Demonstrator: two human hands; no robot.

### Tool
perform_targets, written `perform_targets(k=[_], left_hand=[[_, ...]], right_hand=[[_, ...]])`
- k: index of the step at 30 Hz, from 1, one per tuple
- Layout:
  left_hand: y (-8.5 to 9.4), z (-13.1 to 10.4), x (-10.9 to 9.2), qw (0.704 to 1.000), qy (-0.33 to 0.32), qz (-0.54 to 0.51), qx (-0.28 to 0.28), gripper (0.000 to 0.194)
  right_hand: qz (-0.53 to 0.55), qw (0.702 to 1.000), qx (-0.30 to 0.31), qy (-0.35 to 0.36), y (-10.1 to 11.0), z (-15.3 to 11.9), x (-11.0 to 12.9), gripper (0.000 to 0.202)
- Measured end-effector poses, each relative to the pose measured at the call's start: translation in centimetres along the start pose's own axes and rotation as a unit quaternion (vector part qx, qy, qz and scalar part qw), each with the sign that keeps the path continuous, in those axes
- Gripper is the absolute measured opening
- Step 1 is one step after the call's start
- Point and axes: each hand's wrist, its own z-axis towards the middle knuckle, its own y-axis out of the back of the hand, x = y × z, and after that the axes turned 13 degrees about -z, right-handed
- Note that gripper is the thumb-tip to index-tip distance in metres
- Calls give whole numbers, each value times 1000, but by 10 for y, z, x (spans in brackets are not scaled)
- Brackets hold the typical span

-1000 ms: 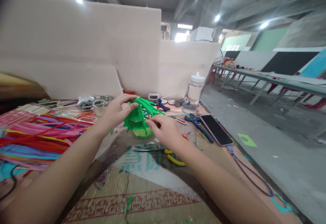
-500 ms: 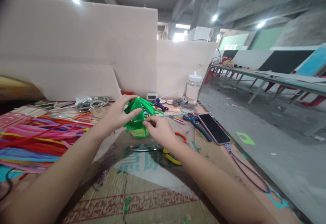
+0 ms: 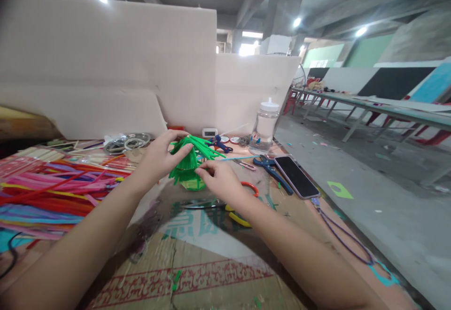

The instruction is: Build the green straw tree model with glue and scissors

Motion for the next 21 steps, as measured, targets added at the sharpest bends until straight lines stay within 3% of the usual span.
perform_targets(k=[5, 13, 21], left_hand=[[5, 2, -3, 1000, -4, -9, 4, 37], [7, 1, -6, 999, -33, 25, -8, 32], [3, 2, 6, 999, -9, -41, -15, 36]], right_hand=[[29, 999, 24, -12, 1, 0, 3, 18], [-54, 998, -7, 24, 4, -6, 6, 20], [-78, 995, -48, 43, 3, -5, 3, 19]])
